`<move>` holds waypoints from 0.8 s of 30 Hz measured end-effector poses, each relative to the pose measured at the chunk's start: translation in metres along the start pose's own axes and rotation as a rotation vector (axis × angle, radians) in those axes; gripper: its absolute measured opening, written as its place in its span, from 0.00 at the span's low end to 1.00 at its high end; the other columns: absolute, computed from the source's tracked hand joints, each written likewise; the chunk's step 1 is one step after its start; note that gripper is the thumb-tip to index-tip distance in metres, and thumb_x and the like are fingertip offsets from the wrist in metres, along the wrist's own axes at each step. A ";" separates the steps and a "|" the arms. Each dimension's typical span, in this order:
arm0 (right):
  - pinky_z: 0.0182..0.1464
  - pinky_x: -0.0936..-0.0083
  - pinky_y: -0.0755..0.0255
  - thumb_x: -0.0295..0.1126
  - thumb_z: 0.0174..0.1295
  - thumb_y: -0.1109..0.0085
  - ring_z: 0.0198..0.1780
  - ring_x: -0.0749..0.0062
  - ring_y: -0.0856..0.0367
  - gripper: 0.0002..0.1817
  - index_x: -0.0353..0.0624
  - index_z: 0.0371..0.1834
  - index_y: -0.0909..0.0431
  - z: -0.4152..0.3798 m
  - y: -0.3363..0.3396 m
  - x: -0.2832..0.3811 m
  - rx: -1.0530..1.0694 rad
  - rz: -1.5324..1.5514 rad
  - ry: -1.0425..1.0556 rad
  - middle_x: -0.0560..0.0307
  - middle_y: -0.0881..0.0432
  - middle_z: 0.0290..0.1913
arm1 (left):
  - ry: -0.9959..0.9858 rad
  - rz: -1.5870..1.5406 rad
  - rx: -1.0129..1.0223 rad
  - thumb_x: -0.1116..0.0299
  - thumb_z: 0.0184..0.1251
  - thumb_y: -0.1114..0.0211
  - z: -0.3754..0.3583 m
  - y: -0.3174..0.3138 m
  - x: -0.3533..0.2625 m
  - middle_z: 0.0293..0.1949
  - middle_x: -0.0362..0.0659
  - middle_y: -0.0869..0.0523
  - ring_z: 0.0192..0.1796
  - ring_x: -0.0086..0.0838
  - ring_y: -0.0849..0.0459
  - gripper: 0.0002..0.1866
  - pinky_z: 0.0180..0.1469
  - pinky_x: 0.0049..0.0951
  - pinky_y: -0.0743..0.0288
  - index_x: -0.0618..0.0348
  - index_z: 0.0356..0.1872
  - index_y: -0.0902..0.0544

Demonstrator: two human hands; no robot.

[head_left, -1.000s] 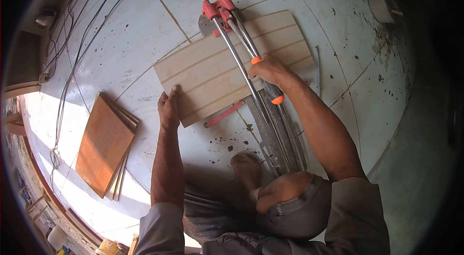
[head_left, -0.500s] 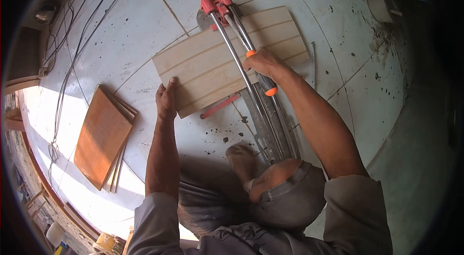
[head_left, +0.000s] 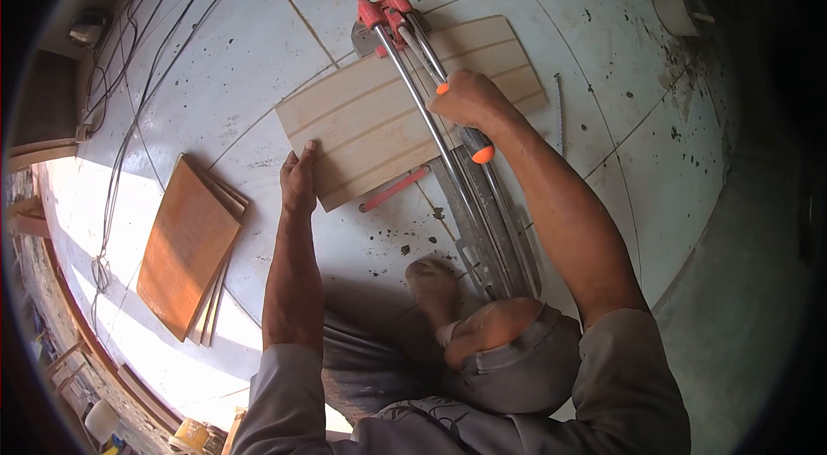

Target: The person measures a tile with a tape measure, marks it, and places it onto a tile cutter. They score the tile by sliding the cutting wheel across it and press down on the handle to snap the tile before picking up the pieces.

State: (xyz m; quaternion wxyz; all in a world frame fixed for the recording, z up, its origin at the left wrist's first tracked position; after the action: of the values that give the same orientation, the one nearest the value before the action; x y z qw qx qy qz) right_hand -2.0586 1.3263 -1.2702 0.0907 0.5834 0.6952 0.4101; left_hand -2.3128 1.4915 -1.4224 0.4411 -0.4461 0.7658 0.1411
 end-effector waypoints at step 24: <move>0.40 0.62 0.26 0.42 0.58 0.46 0.29 0.59 0.17 0.21 0.29 0.36 0.21 -0.044 0.036 0.032 0.041 -0.142 0.124 0.45 0.18 0.25 | -0.028 -0.064 -0.100 0.53 0.69 0.41 -0.029 0.045 0.006 0.50 0.47 0.19 0.50 0.29 0.20 0.27 0.53 0.29 0.26 0.68 0.57 0.27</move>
State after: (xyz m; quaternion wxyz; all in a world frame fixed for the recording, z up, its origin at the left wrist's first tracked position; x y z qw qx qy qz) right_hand -2.0683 1.3334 -1.2063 0.0644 0.5079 0.7474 0.4234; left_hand -2.3662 1.4957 -1.4185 0.4333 -0.4899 0.7368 0.1714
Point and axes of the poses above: each hand's wrist, its own z-axis towards the middle knuckle, its own y-axis out of the back of the hand, x = y × z, the point moved 1 cm from there along z, towards the middle knuckle
